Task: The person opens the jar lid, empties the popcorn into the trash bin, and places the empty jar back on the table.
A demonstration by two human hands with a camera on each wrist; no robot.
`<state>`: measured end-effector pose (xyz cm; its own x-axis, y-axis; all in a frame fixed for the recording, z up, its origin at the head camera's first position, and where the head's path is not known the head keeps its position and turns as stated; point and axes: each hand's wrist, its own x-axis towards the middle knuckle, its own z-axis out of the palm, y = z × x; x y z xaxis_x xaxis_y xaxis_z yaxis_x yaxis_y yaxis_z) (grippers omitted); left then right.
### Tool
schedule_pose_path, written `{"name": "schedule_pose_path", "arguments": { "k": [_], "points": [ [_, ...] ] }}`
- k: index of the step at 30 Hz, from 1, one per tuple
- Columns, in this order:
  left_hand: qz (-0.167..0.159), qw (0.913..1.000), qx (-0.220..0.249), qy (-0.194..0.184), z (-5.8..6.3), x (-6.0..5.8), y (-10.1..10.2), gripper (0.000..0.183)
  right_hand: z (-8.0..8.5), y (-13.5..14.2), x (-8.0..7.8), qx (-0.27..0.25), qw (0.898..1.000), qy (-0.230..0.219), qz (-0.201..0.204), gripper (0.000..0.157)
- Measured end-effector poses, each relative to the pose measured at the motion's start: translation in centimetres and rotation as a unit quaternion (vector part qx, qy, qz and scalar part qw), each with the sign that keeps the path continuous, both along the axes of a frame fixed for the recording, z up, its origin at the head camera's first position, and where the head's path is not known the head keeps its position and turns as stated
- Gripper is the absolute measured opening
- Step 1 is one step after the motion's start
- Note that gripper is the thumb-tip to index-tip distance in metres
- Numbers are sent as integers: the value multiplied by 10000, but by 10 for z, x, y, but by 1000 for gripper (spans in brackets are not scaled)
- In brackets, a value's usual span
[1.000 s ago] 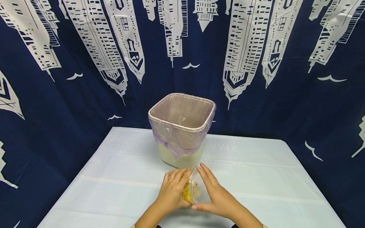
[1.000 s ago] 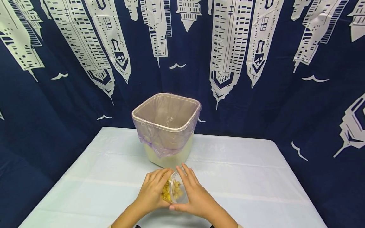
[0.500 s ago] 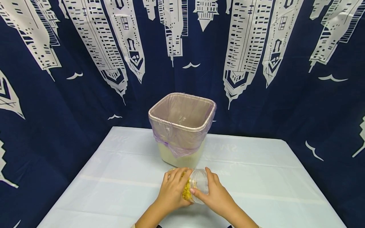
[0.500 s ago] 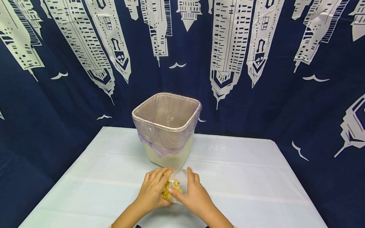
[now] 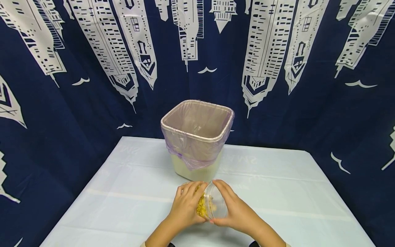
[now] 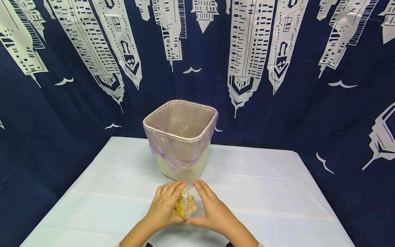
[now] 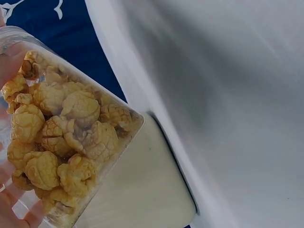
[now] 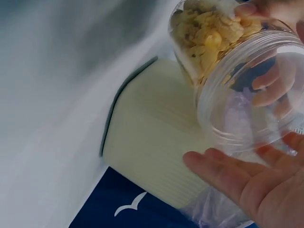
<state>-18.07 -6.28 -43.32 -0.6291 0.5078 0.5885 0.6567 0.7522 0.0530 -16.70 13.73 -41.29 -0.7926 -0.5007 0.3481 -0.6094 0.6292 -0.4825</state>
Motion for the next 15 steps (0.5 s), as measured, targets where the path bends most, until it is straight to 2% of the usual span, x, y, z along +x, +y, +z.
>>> {"name": "schedule_pose_path", "arguments": {
  "k": [6,9,12,15],
  "points": [
    [13,9999,-79,-148,1,0,0,108,1,9,-2,540,9940,706,638,106],
    [-5,9998,-35,-201,2,1,0,107,3,9,-1,519,9940,699,665,110],
    [-16,9999,28,-142,2,0,1,105,4,6,2,253,9992,258,189,109],
    [-46,9999,91,-74,2,-1,2,103,7,0,7,-52,9969,-435,-649,102]
  ]
}}
